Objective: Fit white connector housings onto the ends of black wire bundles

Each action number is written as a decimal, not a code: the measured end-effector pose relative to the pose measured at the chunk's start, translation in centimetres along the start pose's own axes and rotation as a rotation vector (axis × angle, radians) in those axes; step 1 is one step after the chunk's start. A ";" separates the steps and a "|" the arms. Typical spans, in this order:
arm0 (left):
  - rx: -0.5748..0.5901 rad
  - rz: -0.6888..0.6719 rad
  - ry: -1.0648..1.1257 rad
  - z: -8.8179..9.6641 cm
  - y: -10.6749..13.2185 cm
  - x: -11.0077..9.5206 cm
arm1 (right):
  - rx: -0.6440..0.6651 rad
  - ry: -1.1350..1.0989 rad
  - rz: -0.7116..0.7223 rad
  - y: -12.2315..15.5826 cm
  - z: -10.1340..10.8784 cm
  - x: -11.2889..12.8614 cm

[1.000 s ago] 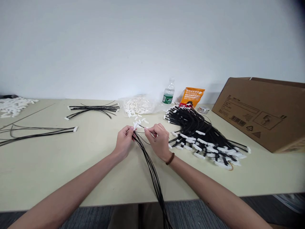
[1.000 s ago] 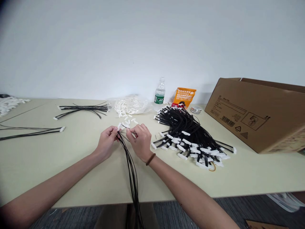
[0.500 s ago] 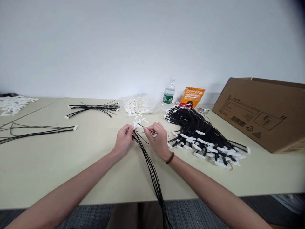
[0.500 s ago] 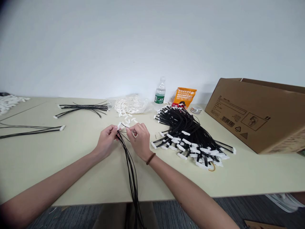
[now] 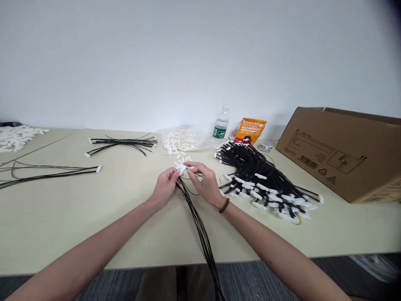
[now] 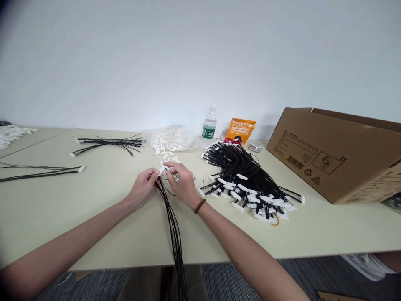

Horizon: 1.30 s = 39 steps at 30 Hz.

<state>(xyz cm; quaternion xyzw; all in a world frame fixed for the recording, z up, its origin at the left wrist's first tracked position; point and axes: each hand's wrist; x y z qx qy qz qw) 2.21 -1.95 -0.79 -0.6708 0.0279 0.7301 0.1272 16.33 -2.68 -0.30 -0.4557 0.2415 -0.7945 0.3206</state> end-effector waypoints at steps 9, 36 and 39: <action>0.011 0.026 0.040 -0.1 0.1 -0.1 | 0.059 -0.261 -0.098 -0.2 -0.1 -0.5; 0.003 0.095 0.327 0.8 -0.7 0.1 | 0.236 0.642 0.469 0.7 0.5 -2.1; 0.027 0.112 0.339 0.8 -0.6 0.0 | 0.243 0.598 0.444 0.7 0.6 -2.1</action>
Point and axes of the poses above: each hand's wrist, its own y-axis away from the middle knuckle, its own z-axis out of the back of the hand, x = y × z, and after that the axes turned 9 degrees about x, right-handed
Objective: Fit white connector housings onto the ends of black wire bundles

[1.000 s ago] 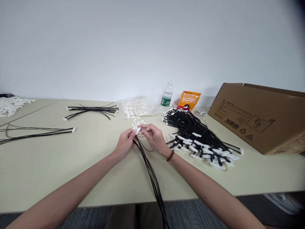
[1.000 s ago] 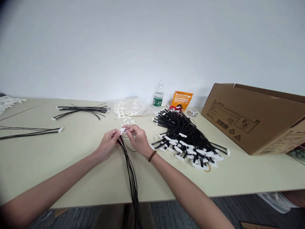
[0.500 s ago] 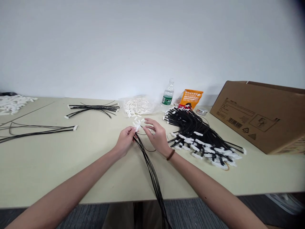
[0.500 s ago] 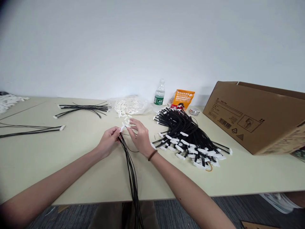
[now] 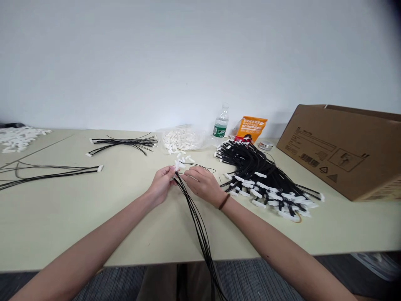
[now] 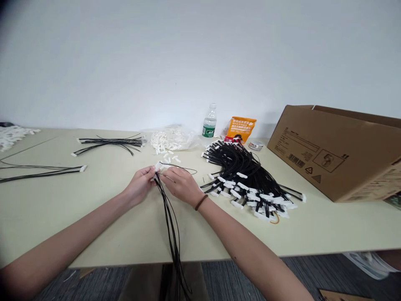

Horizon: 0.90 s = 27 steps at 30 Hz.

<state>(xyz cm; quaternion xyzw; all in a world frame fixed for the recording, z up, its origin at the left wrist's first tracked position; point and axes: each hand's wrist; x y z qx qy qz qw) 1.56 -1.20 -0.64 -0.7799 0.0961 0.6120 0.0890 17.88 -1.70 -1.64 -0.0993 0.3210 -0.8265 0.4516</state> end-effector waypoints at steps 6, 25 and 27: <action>0.008 0.007 0.047 0.0 -0.1 -0.1 | 0.031 -0.017 -0.014 0.0 0.2 0.1; 0.206 0.160 0.152 -0.2 0.2 0.0 | -0.090 0.003 0.009 -0.2 -0.4 0.3; 0.208 0.164 0.149 -0.2 0.2 -0.1 | -0.099 0.014 0.024 -0.2 -0.3 0.3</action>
Point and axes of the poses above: each hand's wrist, its own y-axis away from the middle knuckle, its own z-axis out of the back of the hand, x = y × z, and after that the axes turned 9 degrees about x, right-handed
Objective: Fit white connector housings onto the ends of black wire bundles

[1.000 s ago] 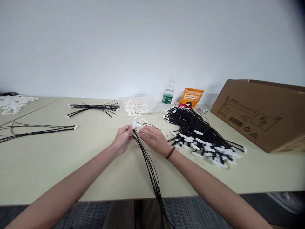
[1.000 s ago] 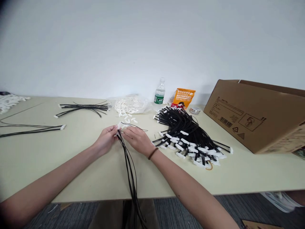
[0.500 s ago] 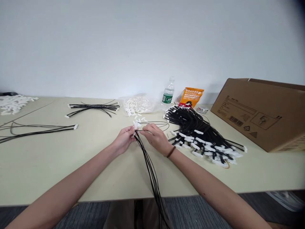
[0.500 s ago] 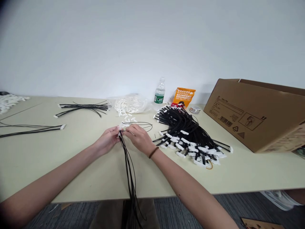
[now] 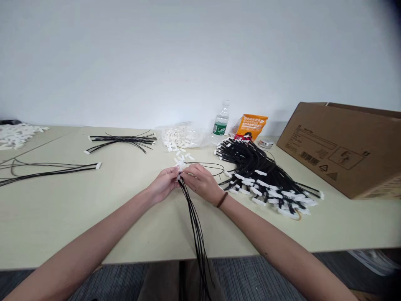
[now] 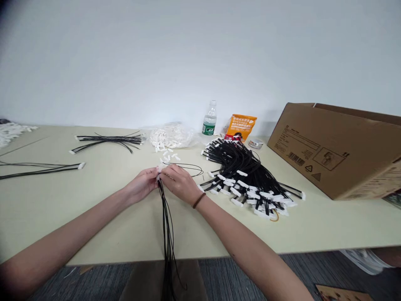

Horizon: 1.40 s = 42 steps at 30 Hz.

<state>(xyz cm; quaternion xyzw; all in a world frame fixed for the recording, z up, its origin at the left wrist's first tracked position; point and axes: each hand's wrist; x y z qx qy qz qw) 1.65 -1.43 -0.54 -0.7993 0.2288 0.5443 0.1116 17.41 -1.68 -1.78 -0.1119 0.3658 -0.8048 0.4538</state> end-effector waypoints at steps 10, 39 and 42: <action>-0.006 -0.013 -0.015 0.0 -0.1 0.1 | 0.064 -0.052 0.002 -0.2 0.3 -0.2; -0.284 -0.113 -0.017 0.6 -0.3 -0.2 | -0.077 -1.248 -0.480 -2.1 4.2 1.2; -0.291 -0.109 -0.028 0.5 -0.3 -0.2 | 0.098 -1.213 -0.407 -2.1 4.6 1.0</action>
Point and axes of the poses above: each hand's wrist, its own y-axis away from the middle knuckle, its own z-axis out of the back of the hand, x = y × z, and after that the axes turned 9 degrees about x, right-handed
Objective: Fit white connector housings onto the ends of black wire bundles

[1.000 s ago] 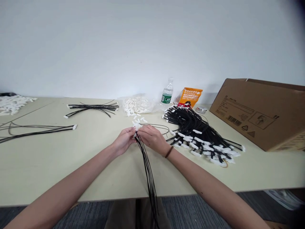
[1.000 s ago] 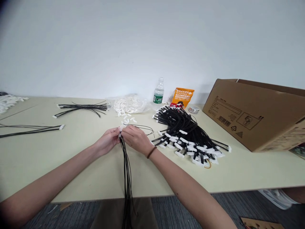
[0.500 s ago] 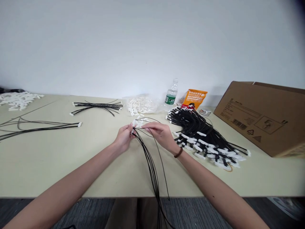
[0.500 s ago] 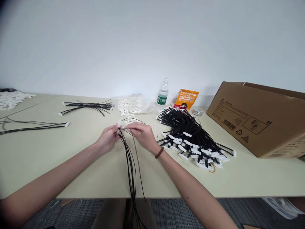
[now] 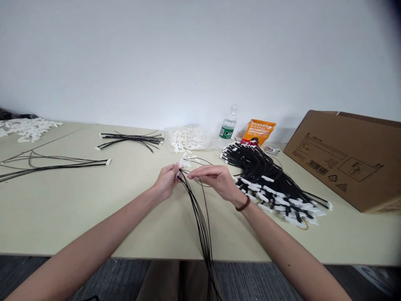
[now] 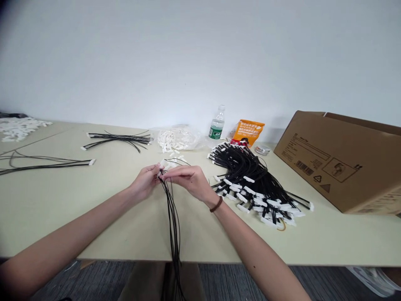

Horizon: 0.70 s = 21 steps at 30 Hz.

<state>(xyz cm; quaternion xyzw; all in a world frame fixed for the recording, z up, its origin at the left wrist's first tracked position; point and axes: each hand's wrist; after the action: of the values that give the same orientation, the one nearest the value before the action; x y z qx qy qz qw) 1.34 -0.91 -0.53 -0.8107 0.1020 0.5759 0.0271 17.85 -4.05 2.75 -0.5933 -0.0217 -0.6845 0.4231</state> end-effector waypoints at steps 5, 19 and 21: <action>0.077 0.037 -0.056 -0.3 0.5 -0.1 | 0.426 -0.074 -0.112 0.0 -0.4 0.1; 0.066 0.004 -0.137 -0.2 0.4 0.2 | -0.517 -0.351 0.075 -0.5 3.7 0.7; 0.041 -0.002 -0.124 -0.2 0.4 0.2 | -0.664 -0.343 0.101 -0.6 5.0 0.8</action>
<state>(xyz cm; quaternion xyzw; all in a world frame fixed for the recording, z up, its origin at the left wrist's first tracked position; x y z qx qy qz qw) 1.54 -1.34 -0.57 -0.7729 0.1112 0.6227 0.0505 21.55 -1.45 5.21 -0.8044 0.1601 -0.5233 0.2312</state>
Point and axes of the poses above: each hand's wrist, its own y-axis away from the middle knuckle, its own z-axis out of the back of the hand, x = y × z, and after that the axes turned 9 degrees about x, right-handed
